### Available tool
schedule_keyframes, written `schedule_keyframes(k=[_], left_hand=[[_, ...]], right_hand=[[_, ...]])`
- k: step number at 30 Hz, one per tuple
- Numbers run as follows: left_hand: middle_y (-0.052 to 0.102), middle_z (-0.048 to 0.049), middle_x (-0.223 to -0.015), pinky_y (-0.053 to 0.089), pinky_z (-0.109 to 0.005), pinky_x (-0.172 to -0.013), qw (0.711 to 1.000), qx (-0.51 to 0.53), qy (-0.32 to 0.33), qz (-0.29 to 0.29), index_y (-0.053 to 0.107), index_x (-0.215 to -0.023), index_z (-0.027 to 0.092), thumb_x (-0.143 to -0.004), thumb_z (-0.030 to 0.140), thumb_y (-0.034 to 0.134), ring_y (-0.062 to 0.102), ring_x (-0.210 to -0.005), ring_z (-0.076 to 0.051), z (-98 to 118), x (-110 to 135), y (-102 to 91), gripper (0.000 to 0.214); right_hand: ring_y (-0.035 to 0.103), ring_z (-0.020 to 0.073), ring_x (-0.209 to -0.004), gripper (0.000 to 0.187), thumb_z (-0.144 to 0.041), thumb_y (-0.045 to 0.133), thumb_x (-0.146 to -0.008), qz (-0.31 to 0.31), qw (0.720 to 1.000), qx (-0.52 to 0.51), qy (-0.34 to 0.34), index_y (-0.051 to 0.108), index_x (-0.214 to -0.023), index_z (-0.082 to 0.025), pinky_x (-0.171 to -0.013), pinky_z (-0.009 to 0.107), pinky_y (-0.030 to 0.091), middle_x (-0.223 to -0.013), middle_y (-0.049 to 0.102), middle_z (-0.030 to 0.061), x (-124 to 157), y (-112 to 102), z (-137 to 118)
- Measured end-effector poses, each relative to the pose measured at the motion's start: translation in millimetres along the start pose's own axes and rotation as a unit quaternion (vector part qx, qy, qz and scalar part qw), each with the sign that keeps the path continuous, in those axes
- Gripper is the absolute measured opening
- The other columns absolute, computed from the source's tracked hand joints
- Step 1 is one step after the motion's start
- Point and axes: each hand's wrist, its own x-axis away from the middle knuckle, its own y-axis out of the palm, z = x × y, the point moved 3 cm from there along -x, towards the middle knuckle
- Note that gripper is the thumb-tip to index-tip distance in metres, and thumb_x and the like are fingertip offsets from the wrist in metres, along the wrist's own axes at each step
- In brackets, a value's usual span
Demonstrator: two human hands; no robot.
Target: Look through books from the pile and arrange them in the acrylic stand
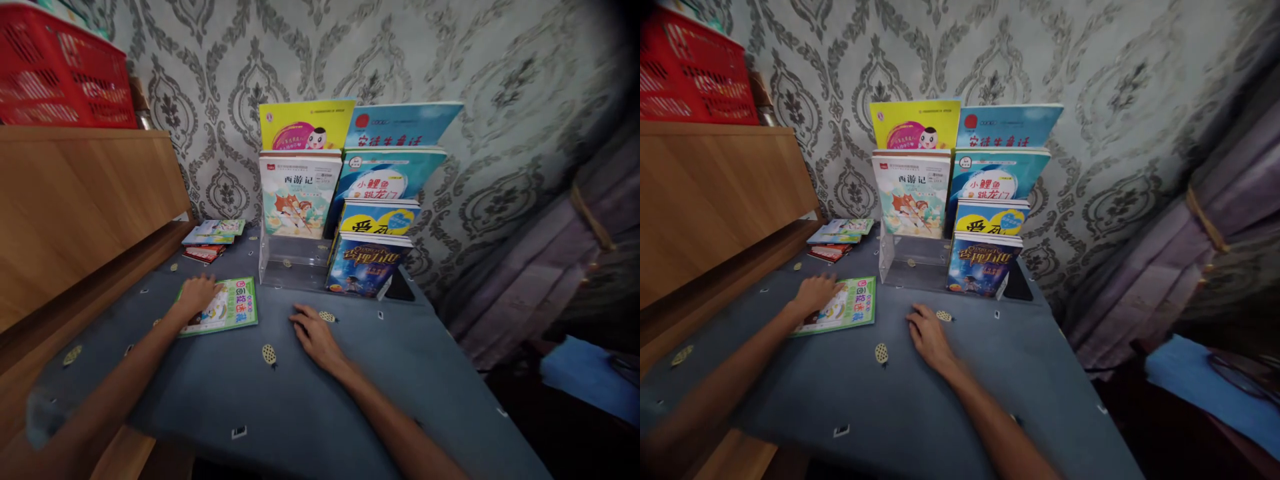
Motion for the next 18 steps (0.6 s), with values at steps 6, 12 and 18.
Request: schedule_keyframes(k=[6,12,18], left_hand=[[0.070,-0.0195,-0.111,0.050,-0.037,-0.080,0.998,-0.016,0.067,0.002,0.061,-0.119,0.014,-0.103,0.032,0.032,0.069,-0.099,-0.031,27.3,38.6,-14.3,0.037],[0.074,-0.0162,-0.101,0.049,-0.035,-0.081,0.995,0.033,0.083,-0.034,0.054,-0.127,0.016,-0.103,0.039,0.034,0.072,-0.092,-0.029,57.8,66.6,-22.4,0.040],[0.075,-0.0107,-0.090,0.049,-0.033,-0.077,0.982,0.145,0.111,-0.037,0.050,-0.141,0.023,-0.099,0.041,0.042,0.072,-0.087,-0.028,90.2,89.7,-13.7,0.046]], right_hand=[[0.058,0.0261,-0.127,0.031,-0.016,0.051,-0.092,0.000,1.000,0.001,0.005,0.072,-0.114,-0.019,-0.109,0.048,0.046,-0.134,0.063,0.0142,0.0,4.2,4.2],[0.059,0.0252,-0.125,0.029,-0.020,0.048,-0.095,0.008,1.000,-0.013,0.007,0.072,-0.111,-0.018,-0.108,0.045,0.046,-0.133,0.063,0.0140,-1.0,0.6,-2.9],[0.061,0.0240,-0.113,0.026,-0.024,0.044,-0.097,0.049,0.996,0.014,0.067,0.068,-0.105,-0.018,-0.100,0.040,0.048,-0.120,0.067,0.0131,-3.4,-7.4,1.2]])
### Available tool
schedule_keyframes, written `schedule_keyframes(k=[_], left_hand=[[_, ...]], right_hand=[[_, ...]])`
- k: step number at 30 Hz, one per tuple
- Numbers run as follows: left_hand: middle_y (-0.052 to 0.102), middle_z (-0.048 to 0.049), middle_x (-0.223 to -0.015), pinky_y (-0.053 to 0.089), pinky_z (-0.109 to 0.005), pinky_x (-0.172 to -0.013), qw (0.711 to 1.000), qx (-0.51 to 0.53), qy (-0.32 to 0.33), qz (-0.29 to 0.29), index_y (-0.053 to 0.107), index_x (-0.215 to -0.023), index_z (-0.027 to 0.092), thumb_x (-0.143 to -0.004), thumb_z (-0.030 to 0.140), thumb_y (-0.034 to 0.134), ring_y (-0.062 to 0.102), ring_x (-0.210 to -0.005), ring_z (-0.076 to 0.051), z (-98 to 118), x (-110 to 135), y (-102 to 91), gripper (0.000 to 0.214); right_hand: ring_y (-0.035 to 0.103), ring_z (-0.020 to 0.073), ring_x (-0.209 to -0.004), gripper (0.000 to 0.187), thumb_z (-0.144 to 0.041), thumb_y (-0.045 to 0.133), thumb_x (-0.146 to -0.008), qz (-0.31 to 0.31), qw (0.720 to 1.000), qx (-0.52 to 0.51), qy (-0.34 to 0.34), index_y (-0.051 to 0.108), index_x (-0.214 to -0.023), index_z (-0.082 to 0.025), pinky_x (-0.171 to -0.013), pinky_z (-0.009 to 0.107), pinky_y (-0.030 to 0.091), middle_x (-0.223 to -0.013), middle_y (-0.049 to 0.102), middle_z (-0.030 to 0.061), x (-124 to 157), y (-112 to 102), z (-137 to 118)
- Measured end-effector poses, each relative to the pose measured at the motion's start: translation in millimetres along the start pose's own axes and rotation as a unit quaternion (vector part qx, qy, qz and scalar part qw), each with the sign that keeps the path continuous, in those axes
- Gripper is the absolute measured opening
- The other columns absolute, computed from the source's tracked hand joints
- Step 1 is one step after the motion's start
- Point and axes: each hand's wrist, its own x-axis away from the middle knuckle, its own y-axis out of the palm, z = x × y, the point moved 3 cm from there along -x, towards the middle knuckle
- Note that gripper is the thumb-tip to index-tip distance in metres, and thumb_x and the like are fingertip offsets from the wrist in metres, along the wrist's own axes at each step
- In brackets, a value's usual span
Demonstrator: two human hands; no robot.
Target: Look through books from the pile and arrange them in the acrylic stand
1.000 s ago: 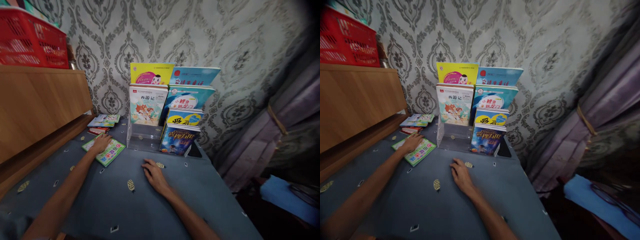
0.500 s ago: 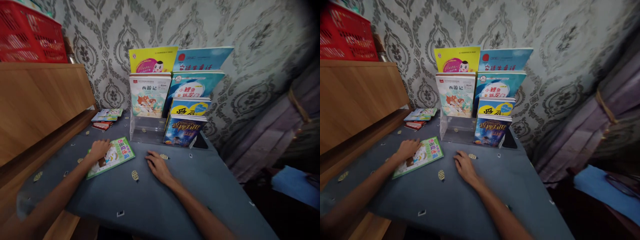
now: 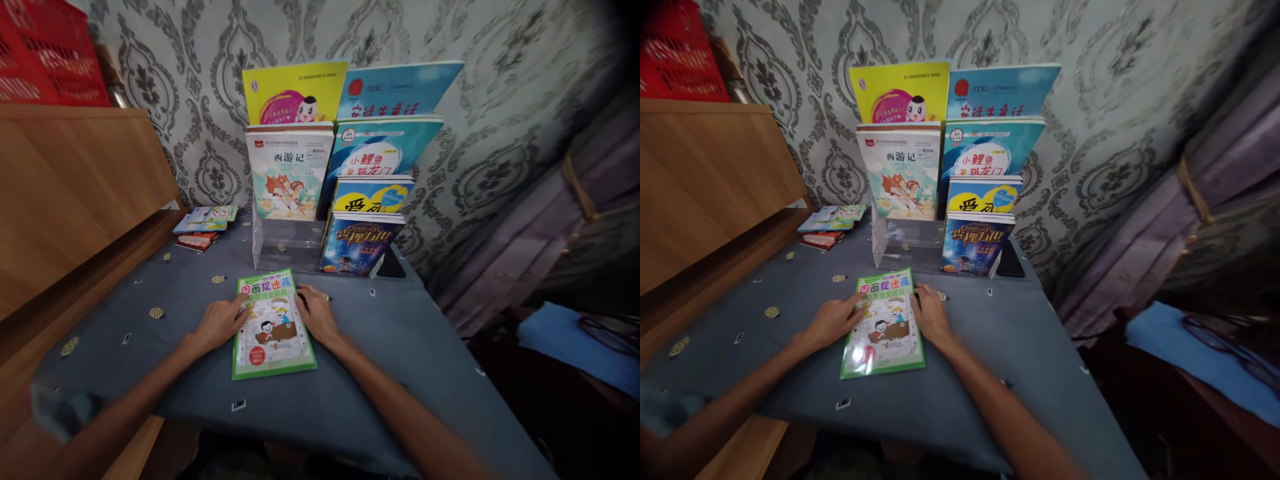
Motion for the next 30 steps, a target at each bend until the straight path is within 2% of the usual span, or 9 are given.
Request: schedule_keyframes(k=[5,8,10,16,22,26,30], left_hand=[[0.074,-0.0084,-0.088,0.048,-0.031,-0.079,0.999,0.022,0.024,0.026,0.055,-0.138,0.025,-0.099,0.039,0.042,0.070,-0.083,-0.024,9.6,3.9,10.8,0.043],[0.075,-0.0088,-0.091,0.049,-0.031,-0.078,0.999,0.021,0.037,0.019,0.055,-0.138,0.026,-0.100,0.038,0.041,0.071,-0.083,-0.025,11.4,4.9,9.5,0.043],[0.075,-0.0093,-0.093,0.049,-0.031,-0.077,0.998,0.023,0.048,0.021,0.054,-0.139,0.026,-0.100,0.036,0.040,0.071,-0.084,-0.025,12.9,5.7,7.8,0.043],[0.074,-0.0073,-0.097,0.050,-0.030,-0.081,0.993,0.063,0.098,0.037,0.058,-0.132,0.026,-0.098,0.032,0.043,0.070,-0.092,-0.023,20.9,5.3,6.5,0.037],[0.073,-0.0059,-0.087,0.049,-0.031,-0.077,0.990,0.059,0.124,0.012,0.061,-0.124,0.026,-0.099,0.035,0.042,0.069,-0.082,-0.023,21.0,-10.1,2.8,0.033],[0.070,-0.0090,-0.102,0.049,-0.033,-0.086,0.984,0.069,0.141,0.086,0.066,-0.109,0.021,-0.100,0.030,0.041,0.065,-0.097,-0.023,13.9,-30.4,-1.9,0.028],[0.067,-0.0097,-0.118,0.046,-0.038,-0.101,0.970,0.094,0.175,0.142,0.064,-0.115,0.019,-0.099,0.029,0.044,0.059,-0.111,-0.023,6.6,-47.0,5.7,0.027]], right_hand=[[0.058,0.0233,-0.095,0.013,-0.027,0.053,-0.091,0.022,0.998,0.042,0.034,0.063,-0.084,-0.020,-0.086,0.035,0.048,-0.097,0.063,0.0087,0.8,-9.0,8.8],[0.056,0.0222,-0.086,0.015,-0.027,0.056,-0.088,0.024,0.998,0.037,0.054,0.057,-0.074,-0.022,-0.080,0.034,0.048,-0.087,0.059,0.0062,6.6,-13.0,11.2],[0.058,0.0225,-0.088,0.018,-0.025,0.057,-0.086,0.028,0.997,0.020,0.068,0.055,-0.069,-0.022,-0.081,0.035,0.048,-0.088,0.059,0.0064,13.8,-15.2,11.8],[0.057,0.0274,-0.117,0.023,-0.027,0.060,-0.086,0.036,0.996,-0.035,0.070,0.053,-0.064,-0.022,-0.095,0.040,0.049,-0.109,0.062,0.0111,42.0,-27.4,12.0],[0.055,0.0282,-0.121,0.023,-0.031,0.060,-0.086,0.024,0.996,-0.029,0.085,0.056,-0.065,-0.022,-0.100,0.043,0.048,-0.117,0.061,0.0118,49.8,-35.6,13.3],[0.055,0.0299,-0.122,0.023,-0.031,0.061,-0.086,0.019,0.995,-0.016,0.096,0.055,-0.066,-0.022,-0.099,0.044,0.047,-0.118,0.061,0.0132,47.0,-33.6,13.8],[0.057,0.0289,-0.117,0.021,-0.029,0.060,-0.086,0.010,0.996,0.002,0.087,0.055,-0.067,-0.022,-0.098,0.044,0.047,-0.118,0.061,0.0122,45.9,-34.0,13.7]])
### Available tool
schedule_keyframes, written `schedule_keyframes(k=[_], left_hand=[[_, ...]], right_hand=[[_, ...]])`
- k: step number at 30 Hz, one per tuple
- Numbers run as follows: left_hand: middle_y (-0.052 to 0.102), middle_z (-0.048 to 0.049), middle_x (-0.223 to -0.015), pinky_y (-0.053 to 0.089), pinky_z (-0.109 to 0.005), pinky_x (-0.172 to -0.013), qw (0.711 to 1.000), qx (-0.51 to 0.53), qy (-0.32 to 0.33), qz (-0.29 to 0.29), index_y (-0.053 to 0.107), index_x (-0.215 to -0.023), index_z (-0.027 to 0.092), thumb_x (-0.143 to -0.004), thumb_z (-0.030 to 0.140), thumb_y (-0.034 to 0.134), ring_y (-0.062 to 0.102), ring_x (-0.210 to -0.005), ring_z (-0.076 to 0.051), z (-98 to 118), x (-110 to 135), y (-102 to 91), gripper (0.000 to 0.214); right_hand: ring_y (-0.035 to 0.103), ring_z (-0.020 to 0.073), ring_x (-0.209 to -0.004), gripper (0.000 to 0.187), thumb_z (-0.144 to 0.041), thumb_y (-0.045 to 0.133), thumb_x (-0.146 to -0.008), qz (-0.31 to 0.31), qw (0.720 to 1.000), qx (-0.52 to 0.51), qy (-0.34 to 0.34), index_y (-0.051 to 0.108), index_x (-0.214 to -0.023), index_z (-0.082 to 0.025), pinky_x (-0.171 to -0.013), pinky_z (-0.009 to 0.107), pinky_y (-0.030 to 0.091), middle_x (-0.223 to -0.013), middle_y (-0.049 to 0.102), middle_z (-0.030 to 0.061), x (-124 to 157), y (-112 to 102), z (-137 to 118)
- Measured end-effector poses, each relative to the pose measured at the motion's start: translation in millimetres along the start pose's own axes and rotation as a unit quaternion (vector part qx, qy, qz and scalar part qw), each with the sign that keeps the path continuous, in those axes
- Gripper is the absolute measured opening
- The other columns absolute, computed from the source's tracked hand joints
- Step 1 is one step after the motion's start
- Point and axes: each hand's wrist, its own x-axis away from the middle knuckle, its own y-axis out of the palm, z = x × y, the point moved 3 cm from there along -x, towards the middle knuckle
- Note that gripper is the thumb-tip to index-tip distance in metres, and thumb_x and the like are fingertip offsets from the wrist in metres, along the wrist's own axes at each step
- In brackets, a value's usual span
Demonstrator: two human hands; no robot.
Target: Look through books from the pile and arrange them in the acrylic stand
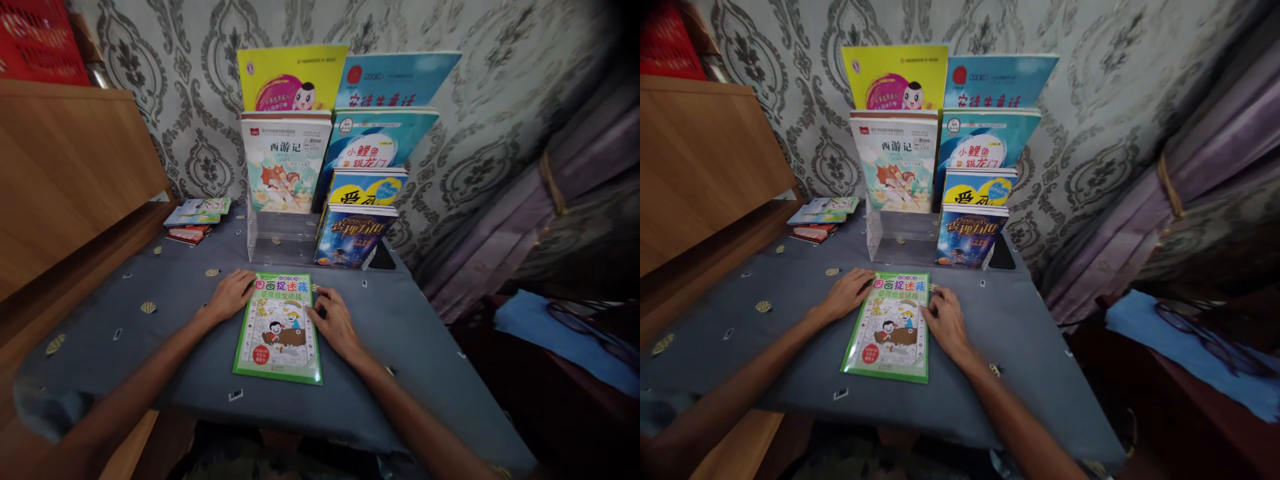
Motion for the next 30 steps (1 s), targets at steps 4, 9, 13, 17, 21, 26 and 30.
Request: schedule_keyframes(k=[4,9,13,17,21,26,30], left_hand=[[0.067,-0.0097,-0.122,0.044,-0.041,-0.105,0.999,0.035,0.006,0.016,0.064,-0.117,0.019,-0.099,0.027,0.045,0.060,-0.113,-0.024,-8.7,-1.4,10.5,0.027],[0.070,-0.0109,-0.115,0.047,-0.043,-0.101,0.998,0.049,0.018,0.026,0.065,-0.113,0.018,-0.097,0.024,0.046,0.062,-0.107,-0.024,-9.2,-2.7,10.7,0.025],[0.071,-0.0083,-0.109,0.047,-0.045,-0.100,0.996,0.047,0.046,0.053,0.065,-0.110,0.020,-0.097,0.024,0.046,0.063,-0.102,-0.023,-8.6,-3.5,9.3,0.022],[0.072,-0.0086,-0.106,0.050,-0.044,-0.094,0.994,0.035,0.062,0.078,0.064,-0.108,0.019,-0.097,0.021,0.046,0.063,-0.097,-0.024,-9.9,-3.7,10.9,0.021],[0.072,-0.0090,-0.105,0.051,-0.044,-0.092,0.994,0.039,0.064,0.079,0.064,-0.107,0.019,-0.096,0.020,0.047,0.063,-0.097,-0.025,-9.8,-4.1,10.9,0.021],[0.071,-0.0086,-0.105,0.051,-0.044,-0.093,0.995,0.044,0.059,0.069,0.065,-0.105,0.019,-0.097,0.021,0.047,0.064,-0.097,-0.024,-8.0,-4.3,9.1,0.020],[0.071,-0.0091,-0.105,0.051,-0.043,-0.093,0.995,0.046,0.054,0.065,0.065,-0.106,0.019,-0.097,0.022,0.046,0.064,-0.098,-0.024,-8.2,-3.9,9.2,0.021]], right_hand=[[0.057,0.0306,-0.114,0.012,-0.029,0.062,-0.086,0.014,0.998,0.056,-0.009,0.060,-0.077,-0.022,-0.096,0.046,0.047,-0.118,0.062,0.0124,-1.1,-5.8,-5.2],[0.053,0.0332,-0.122,0.026,-0.022,0.057,-0.089,0.010,0.989,0.125,-0.082,0.064,-0.115,-0.019,-0.101,0.050,0.045,-0.135,0.058,0.0169,-11.2,1.3,-33.3],[0.047,0.0279,-0.137,0.046,-0.022,0.052,-0.093,-0.103,0.975,0.086,-0.177,0.052,-0.139,-0.016,-0.114,0.048,0.039,-0.146,0.052,0.0164,-26.6,34.3,-65.1],[0.042,0.0290,-0.143,0.047,-0.026,0.047,-0.098,-0.133,0.969,0.098,-0.183,0.048,-0.142,-0.010,-0.118,0.052,0.034,-0.149,0.049,0.0213,-40.8,61.7,-80.6],[0.040,0.0290,-0.145,0.050,-0.031,0.047,-0.099,-0.139,0.968,0.120,-0.173,0.047,-0.144,-0.010,-0.121,0.052,0.031,-0.151,0.048,0.0210,-44.1,65.7,-77.0],[0.041,0.0302,-0.144,0.052,-0.033,0.047,-0.099,-0.141,0.972,0.135,-0.131,0.047,-0.145,-0.008,-0.121,0.051,0.031,-0.151,0.048,0.0214,-39.0,45.4,-55.3],[0.042,0.0288,-0.144,0.049,-0.031,0.046,-0.099,-0.122,0.977,0.138,-0.109,0.049,-0.144,-0.011,-0.119,0.052,0.033,-0.150,0.050,0.0191,-32.6,27.6,-34.4]])
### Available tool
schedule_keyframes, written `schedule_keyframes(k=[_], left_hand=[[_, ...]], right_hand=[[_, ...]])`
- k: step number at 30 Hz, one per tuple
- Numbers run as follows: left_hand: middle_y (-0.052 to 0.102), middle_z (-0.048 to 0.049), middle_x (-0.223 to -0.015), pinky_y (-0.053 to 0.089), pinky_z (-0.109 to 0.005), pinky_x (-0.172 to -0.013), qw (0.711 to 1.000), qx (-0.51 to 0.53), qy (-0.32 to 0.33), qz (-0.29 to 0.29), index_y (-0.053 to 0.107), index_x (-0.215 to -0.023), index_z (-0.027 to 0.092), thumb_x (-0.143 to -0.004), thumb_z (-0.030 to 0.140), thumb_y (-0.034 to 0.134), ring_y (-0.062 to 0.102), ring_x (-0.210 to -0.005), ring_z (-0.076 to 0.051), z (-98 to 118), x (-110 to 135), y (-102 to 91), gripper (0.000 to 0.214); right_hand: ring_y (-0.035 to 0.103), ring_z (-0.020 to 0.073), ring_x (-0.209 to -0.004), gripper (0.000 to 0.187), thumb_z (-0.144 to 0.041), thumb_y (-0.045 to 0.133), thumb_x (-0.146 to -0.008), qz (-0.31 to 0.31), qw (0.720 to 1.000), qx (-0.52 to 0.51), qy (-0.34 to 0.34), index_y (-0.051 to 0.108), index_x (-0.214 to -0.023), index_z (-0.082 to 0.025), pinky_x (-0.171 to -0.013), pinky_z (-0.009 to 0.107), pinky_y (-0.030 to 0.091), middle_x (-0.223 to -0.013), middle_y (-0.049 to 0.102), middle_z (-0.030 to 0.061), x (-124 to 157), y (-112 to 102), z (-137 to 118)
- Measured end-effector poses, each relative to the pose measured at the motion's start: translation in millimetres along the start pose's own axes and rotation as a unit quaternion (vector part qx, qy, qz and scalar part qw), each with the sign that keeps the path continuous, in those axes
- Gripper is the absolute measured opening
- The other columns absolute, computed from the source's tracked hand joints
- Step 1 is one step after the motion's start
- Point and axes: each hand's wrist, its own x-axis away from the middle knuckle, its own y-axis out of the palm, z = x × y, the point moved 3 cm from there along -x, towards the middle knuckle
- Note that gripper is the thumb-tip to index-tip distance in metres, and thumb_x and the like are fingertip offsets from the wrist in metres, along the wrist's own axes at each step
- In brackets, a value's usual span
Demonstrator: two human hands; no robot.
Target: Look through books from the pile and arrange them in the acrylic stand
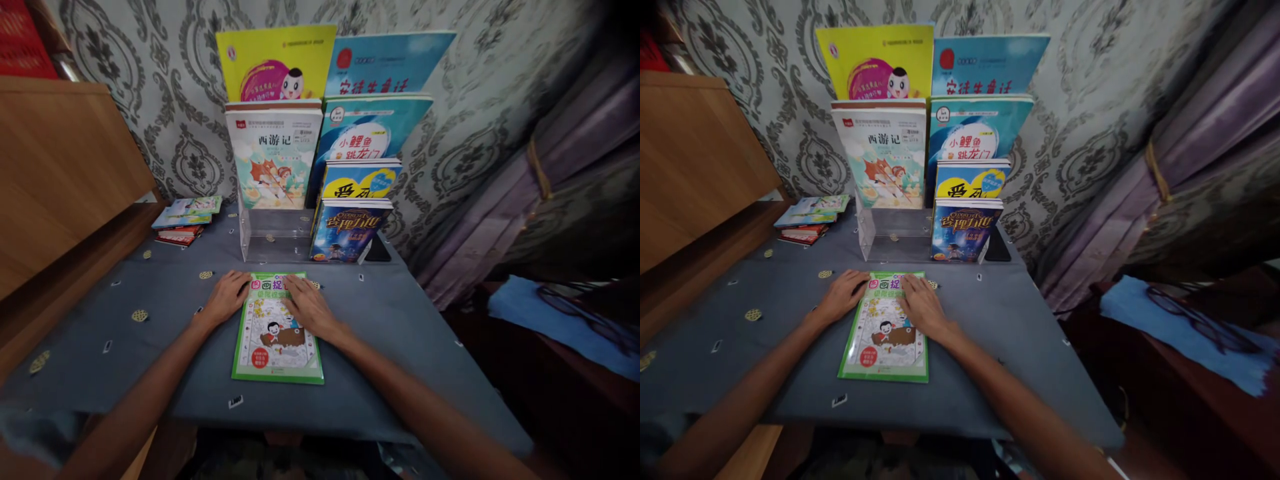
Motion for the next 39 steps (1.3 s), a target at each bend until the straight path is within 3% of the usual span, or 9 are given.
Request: schedule_keyframes(k=[4,14,21,27,39], left_hand=[[0.071,-0.0089,-0.107,0.051,-0.044,-0.094,1.000,0.000,-0.003,-0.004,0.065,-0.108,0.019,-0.097,0.023,0.046,0.064,-0.100,-0.024,-0.7,0.9,0.6,0.022],[0.072,-0.0104,-0.116,0.052,-0.046,-0.099,1.000,-0.009,-0.011,0.018,0.066,-0.114,0.018,-0.097,0.024,0.045,0.063,-0.110,-0.026,-5.7,4.8,5.6,0.027],[0.072,-0.0092,-0.119,0.050,-0.047,-0.103,0.999,-0.015,-0.028,0.022,0.067,-0.116,0.019,-0.097,0.024,0.046,0.061,-0.117,-0.027,-13.9,5.0,10.4,0.029],[0.072,-0.0097,-0.118,0.048,-0.050,-0.104,0.997,-0.063,-0.037,-0.012,0.067,-0.112,0.020,-0.099,0.032,0.046,0.057,-0.123,-0.029,-0.1,0.1,4.4,0.028],[0.070,-0.0117,-0.117,0.049,-0.049,-0.099,0.997,-0.073,-0.017,-0.024,0.066,-0.108,0.019,-0.100,0.030,0.045,0.058,-0.121,-0.030,19.7,-11.2,7.0,0.025]], right_hand=[[0.045,0.0265,-0.142,0.045,-0.028,0.045,-0.099,0.030,0.999,0.002,0.030,0.052,-0.141,-0.016,-0.118,0.051,0.033,-0.148,0.054,0.0161,10.3,-4.1,14.4],[0.051,0.0278,-0.136,0.045,-0.023,0.049,-0.094,0.034,0.998,-0.030,0.047,0.054,-0.137,-0.009,-0.114,0.044,0.041,-0.142,0.057,0.0200,3.2,-8.2,21.1],[0.057,0.0267,-0.131,0.042,-0.027,0.048,-0.096,0.058,0.993,-0.104,0.017,0.058,-0.136,-0.021,-0.110,0.048,0.045,-0.138,0.063,0.0111,-1.6,-8.8,44.8],[0.061,0.0265,-0.126,0.043,-0.028,0.043,-0.097,0.057,0.981,-0.184,0.035,0.059,-0.135,-0.017,-0.108,0.047,0.047,-0.137,0.064,0.0133,-0.9,-11.8,55.1],[0.066,0.0220,-0.118,0.044,-0.029,0.041,-0.099,0.078,0.956,-0.278,0.043,0.054,-0.140,-0.022,-0.105,0.044,0.048,-0.128,0.070,0.0083,-4.7,-13.8,65.1]])
